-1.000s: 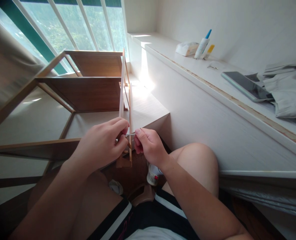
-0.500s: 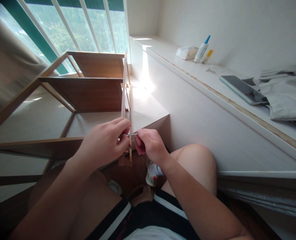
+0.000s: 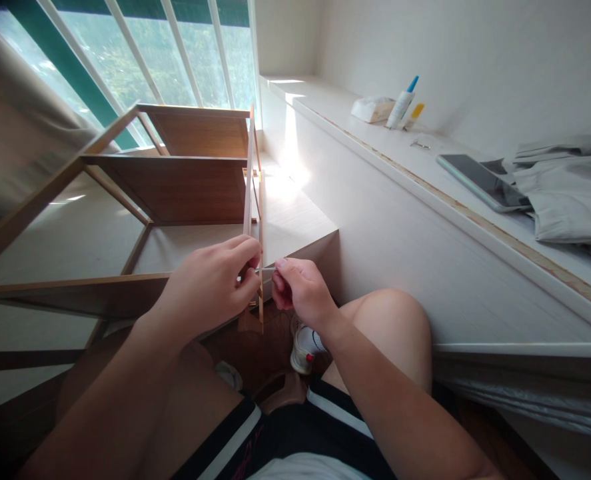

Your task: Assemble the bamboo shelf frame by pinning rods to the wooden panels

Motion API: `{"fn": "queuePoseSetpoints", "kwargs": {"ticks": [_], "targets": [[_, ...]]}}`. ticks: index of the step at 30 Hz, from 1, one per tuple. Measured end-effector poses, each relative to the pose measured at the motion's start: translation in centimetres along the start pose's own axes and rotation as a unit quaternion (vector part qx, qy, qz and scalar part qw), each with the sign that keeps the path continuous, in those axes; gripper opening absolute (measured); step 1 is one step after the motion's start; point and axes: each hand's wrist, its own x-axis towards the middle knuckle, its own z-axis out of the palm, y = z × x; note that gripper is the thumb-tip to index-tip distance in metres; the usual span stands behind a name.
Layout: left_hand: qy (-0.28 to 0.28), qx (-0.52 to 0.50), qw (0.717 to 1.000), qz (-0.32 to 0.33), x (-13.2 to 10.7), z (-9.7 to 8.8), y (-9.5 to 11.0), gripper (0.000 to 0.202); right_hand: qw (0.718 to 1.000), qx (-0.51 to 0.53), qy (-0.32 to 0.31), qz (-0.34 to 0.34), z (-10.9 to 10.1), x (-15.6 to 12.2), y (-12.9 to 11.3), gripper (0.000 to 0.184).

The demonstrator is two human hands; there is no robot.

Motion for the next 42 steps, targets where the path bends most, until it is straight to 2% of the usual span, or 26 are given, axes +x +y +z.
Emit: {"fn": "queuePoseSetpoints", "kwargs": {"ticks": [7, 16, 24, 31, 36, 42], "targets": [[-0.002, -0.004, 1.0, -0.002, 0.1, 0.0, 0.0, 0.003, 0.997, -0.054, 0.011, -0.061, 0.1, -0.1, 0.9, 0.043], [0.002, -0.004, 1.0, 0.001, 0.1, 0.2, -0.1, 0.004, 0.974, -0.175, 0.004, -0.14, -0.7, 0.1, 1.1, 0.04], [-0.002, -0.008, 1.0, -0.004, 0.2, 0.0, 0.0, 0.004, 0.994, -0.077, 0.016, -0.074, -0.1, 0.0, 0.8, 0.045], [-0.002, -0.011, 1.0, -0.004, 0.1, 0.0, 0.0, 0.003, 1.0, -0.002, 0.018, -0.013, 0.4, 0.0, 0.2, 0.046], [0.001, -0.007, 1.0, -0.001, 0.1, 0.1, 0.0, 0.004, 1.0, 0.01, 0.016, 0.019, 0.6, 0.1, -0.4, 0.047], [0.004, -0.005, 1.0, 0.0, 0.1, 0.2, 0.0, 0.004, 1.0, -0.004, 0.02, 0.018, 0.6, -0.1, -0.6, 0.046]]}}
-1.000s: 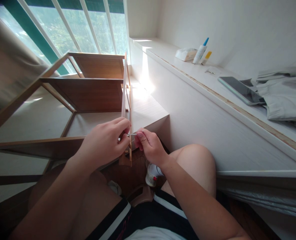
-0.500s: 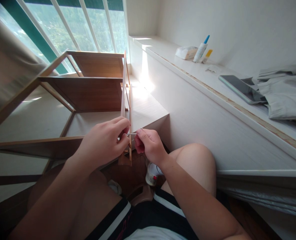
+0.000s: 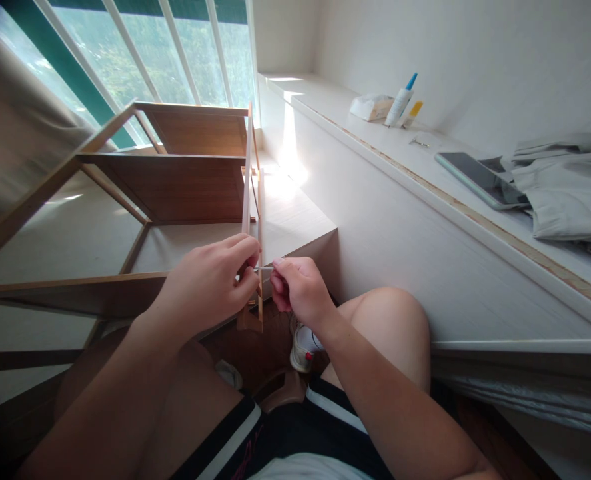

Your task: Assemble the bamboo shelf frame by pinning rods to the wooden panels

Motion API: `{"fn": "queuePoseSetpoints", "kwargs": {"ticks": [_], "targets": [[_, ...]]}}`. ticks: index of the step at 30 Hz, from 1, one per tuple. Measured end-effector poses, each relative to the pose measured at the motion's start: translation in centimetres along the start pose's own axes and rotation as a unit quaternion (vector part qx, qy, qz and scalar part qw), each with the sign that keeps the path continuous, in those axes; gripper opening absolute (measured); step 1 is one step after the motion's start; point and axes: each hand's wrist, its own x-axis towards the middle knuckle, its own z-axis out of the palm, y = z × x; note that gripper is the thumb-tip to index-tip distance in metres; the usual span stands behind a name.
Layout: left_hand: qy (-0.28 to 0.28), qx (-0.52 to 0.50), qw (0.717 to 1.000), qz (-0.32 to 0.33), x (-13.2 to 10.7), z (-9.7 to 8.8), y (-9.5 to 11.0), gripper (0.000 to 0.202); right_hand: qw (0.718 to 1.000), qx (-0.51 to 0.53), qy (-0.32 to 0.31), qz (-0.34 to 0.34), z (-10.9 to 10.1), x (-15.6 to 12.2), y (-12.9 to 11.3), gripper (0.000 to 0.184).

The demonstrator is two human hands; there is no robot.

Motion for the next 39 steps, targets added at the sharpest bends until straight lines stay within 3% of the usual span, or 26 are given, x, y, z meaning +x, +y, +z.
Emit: {"fn": "queuePoseSetpoints", "kwargs": {"ticks": [25, 31, 39], "targets": [[-0.01, 0.008, 1.0, -0.006, 0.0, -0.3, 0.2, 0.004, 0.999, -0.035, -0.004, -0.014, -0.5, 0.1, -0.1, 0.044], [-0.007, 0.008, 1.0, -0.002, 0.0, -0.3, 0.2, 0.004, 0.999, -0.025, -0.027, -0.037, -0.7, 0.3, 0.8, 0.043], [-0.007, 0.009, 1.0, -0.003, -0.1, -0.2, 0.1, 0.004, 0.991, -0.085, -0.026, -0.1, -1.1, 0.3, 1.7, 0.043]]}}
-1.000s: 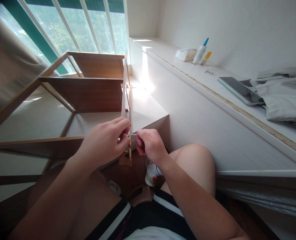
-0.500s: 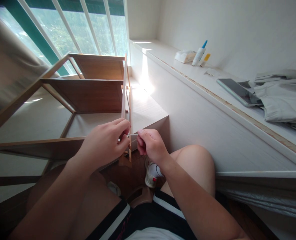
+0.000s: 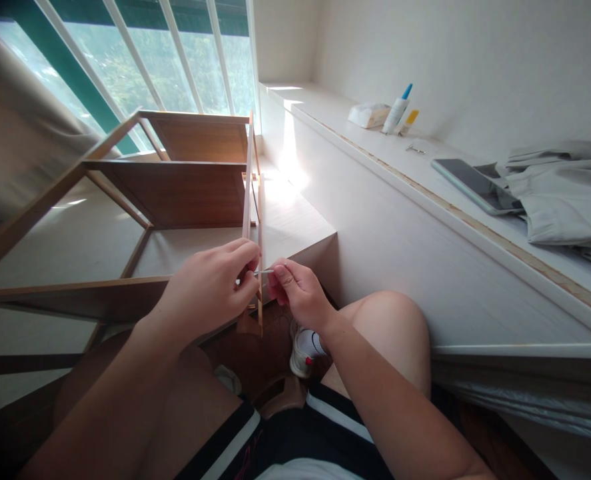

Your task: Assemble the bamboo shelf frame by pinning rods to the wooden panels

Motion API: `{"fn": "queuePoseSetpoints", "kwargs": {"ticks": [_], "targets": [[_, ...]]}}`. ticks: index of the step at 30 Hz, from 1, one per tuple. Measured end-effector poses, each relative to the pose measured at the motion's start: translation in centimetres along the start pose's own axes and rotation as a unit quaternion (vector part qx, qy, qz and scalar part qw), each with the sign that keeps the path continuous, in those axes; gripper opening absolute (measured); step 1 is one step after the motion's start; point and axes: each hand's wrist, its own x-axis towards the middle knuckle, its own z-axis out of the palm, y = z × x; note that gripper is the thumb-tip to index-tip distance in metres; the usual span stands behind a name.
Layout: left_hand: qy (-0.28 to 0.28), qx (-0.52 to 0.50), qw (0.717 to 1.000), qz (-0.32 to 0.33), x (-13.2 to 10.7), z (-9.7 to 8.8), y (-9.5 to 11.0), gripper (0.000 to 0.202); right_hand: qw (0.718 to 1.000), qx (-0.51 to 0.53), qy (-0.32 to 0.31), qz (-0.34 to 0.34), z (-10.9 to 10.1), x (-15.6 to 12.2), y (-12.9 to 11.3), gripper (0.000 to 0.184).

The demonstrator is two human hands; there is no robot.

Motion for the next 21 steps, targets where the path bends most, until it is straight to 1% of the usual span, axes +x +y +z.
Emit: {"fn": "queuePoseSetpoints", "kwargs": {"ticks": [4, 9, 12, 17, 21], "targets": [[0.001, 0.001, 1.0, 0.003, 0.0, 0.0, 0.0, 0.003, 0.999, -0.032, 0.006, -0.03, -0.1, -0.1, 0.3, 0.039], [-0.004, 0.003, 1.0, 0.0, 0.0, -0.1, 0.1, 0.004, 0.993, -0.091, 0.041, -0.068, 0.0, 0.1, 0.9, 0.041], [-0.004, 0.004, 1.0, -0.003, 0.0, -0.1, 0.1, 0.004, 0.992, -0.084, 0.052, -0.077, 0.1, 0.4, 1.5, 0.041], [-0.004, 0.004, 1.0, -0.001, 0.1, -0.1, 0.0, 0.004, 0.992, -0.073, 0.051, -0.094, 0.1, 0.5, 2.2, 0.041], [-0.005, 0.006, 1.0, -0.001, 0.1, -0.1, 0.0, 0.003, 0.993, -0.072, 0.05, -0.084, 0.1, 0.4, 2.1, 0.045]]}}
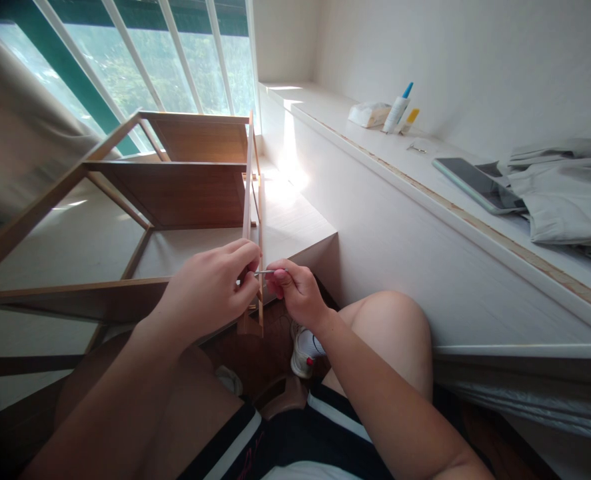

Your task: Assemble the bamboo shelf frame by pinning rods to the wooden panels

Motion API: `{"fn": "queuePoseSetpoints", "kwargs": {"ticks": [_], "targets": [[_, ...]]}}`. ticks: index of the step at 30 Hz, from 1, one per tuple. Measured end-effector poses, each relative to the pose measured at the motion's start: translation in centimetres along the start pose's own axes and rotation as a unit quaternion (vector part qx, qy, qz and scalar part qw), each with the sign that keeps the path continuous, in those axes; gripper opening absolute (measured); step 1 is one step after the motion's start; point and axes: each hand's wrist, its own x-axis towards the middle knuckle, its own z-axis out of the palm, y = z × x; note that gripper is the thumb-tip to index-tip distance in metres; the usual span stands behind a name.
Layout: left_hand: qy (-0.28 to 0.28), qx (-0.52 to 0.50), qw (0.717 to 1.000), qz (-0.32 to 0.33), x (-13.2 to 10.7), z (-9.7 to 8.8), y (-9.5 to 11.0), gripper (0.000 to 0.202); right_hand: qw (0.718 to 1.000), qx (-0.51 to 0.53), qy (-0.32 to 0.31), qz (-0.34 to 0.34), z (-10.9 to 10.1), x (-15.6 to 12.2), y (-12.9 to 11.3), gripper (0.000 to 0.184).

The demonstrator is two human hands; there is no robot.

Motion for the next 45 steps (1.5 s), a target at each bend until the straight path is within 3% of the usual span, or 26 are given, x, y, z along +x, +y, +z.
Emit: {"fn": "queuePoseSetpoints", "kwargs": {"ticks": [10, 21, 31, 45], "targets": [[0.004, -0.003, 1.0, 0.004, 0.0, 0.1, -0.1, 0.003, 0.993, 0.066, -0.035, 0.089, -0.1, 0.0, -1.4, 0.049], [0.001, -0.001, 1.0, 0.003, -0.1, 0.0, 0.0, 0.005, 0.978, 0.139, -0.032, 0.152, 0.0, 0.2, -3.2, 0.051], [0.007, -0.005, 1.0, 0.002, -0.1, 0.2, -0.1, 0.003, 0.932, 0.244, -0.029, 0.267, 0.3, 0.8, -4.3, 0.046], [0.007, -0.014, 1.0, -0.001, -0.2, 0.2, -0.1, 0.004, 0.94, 0.219, -0.026, 0.261, 0.1, 0.4, -4.6, 0.046]]}}
